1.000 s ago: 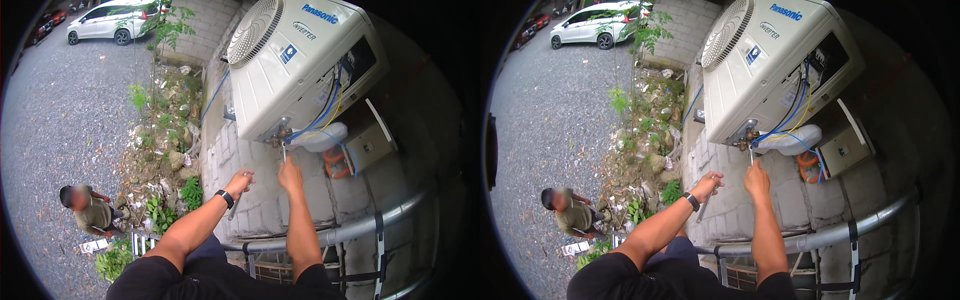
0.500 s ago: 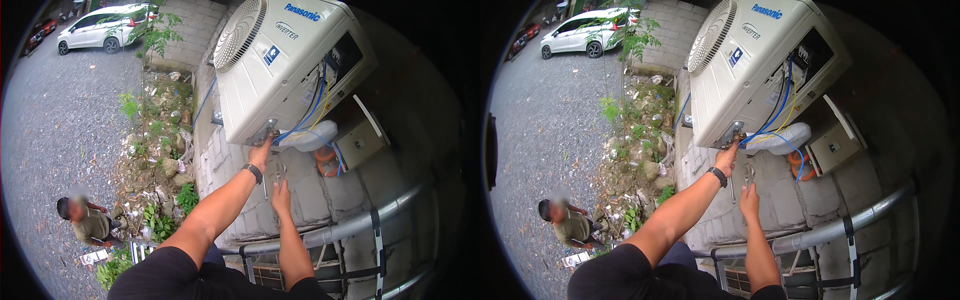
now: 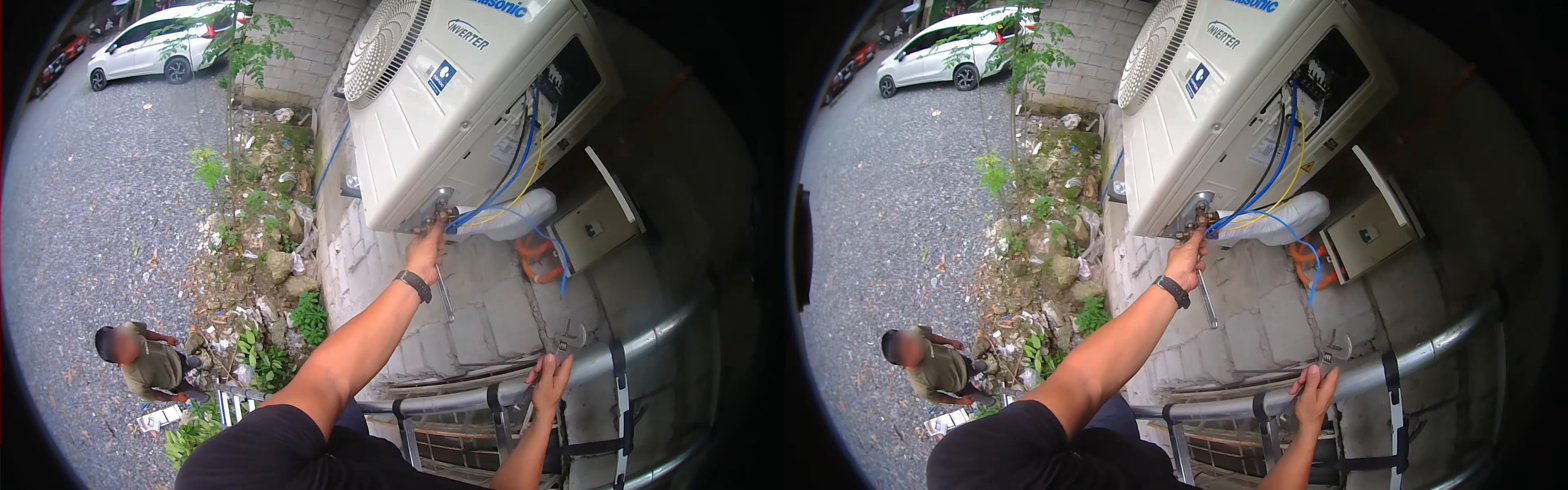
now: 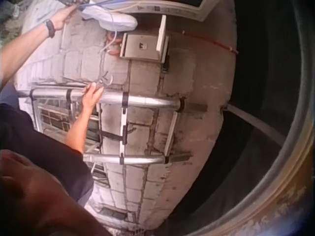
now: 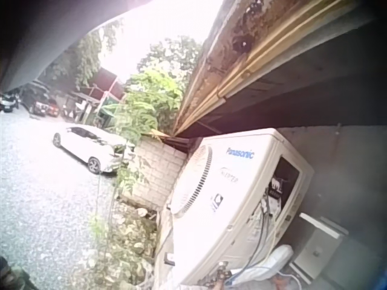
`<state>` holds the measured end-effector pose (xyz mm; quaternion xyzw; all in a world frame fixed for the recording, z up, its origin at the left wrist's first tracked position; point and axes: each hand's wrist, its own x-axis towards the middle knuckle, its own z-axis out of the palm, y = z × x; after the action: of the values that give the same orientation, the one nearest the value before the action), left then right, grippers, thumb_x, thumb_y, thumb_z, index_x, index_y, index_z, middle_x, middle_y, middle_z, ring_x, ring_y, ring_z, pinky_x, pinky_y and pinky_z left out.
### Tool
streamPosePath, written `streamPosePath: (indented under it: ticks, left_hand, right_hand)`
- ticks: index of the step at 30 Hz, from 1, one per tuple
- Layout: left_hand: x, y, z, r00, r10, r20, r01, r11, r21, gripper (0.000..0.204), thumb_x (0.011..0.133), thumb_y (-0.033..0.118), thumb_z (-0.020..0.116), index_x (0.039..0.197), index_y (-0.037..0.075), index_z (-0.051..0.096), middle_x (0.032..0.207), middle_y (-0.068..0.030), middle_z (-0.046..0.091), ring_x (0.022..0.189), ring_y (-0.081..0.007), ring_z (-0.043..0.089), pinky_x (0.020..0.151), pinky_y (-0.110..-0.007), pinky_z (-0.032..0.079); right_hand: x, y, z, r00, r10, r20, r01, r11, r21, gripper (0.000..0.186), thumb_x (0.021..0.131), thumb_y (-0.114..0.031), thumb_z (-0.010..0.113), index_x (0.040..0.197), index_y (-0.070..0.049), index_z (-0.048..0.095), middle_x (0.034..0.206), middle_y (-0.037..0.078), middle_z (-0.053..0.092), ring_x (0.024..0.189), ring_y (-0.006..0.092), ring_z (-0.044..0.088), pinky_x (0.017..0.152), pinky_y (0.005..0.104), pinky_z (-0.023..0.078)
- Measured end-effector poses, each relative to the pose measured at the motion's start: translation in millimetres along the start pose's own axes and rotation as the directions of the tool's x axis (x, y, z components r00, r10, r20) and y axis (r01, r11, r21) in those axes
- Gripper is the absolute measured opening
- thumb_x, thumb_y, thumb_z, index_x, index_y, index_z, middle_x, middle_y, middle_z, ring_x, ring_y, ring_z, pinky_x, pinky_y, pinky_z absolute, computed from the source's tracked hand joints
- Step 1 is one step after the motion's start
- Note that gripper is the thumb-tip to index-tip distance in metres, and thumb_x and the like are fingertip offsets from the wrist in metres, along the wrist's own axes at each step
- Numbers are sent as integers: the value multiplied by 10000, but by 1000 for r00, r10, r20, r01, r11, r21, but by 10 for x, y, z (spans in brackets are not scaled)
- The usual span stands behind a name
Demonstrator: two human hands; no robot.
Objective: The person works on the wiring and connections of an outdoor air conditioning unit using a screwdriver and wrenches while standing on a ladder.
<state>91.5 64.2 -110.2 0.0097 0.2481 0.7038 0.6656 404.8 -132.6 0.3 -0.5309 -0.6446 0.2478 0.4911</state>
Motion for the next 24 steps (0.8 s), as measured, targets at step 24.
streamPosePath:
  ticks: [24]
  left_hand:
    - [-228,-127,27,974,211,83,-226,931,286,467,863,457,797,1042,40,686,935,-8,621,834,-108,541,744,-286,443]
  right_hand:
    - [21,26,-6,927,-373,-23,314,809,-497,228,998,-155,548,978,62,480,568,67,547,466,190,553,476,340,406]
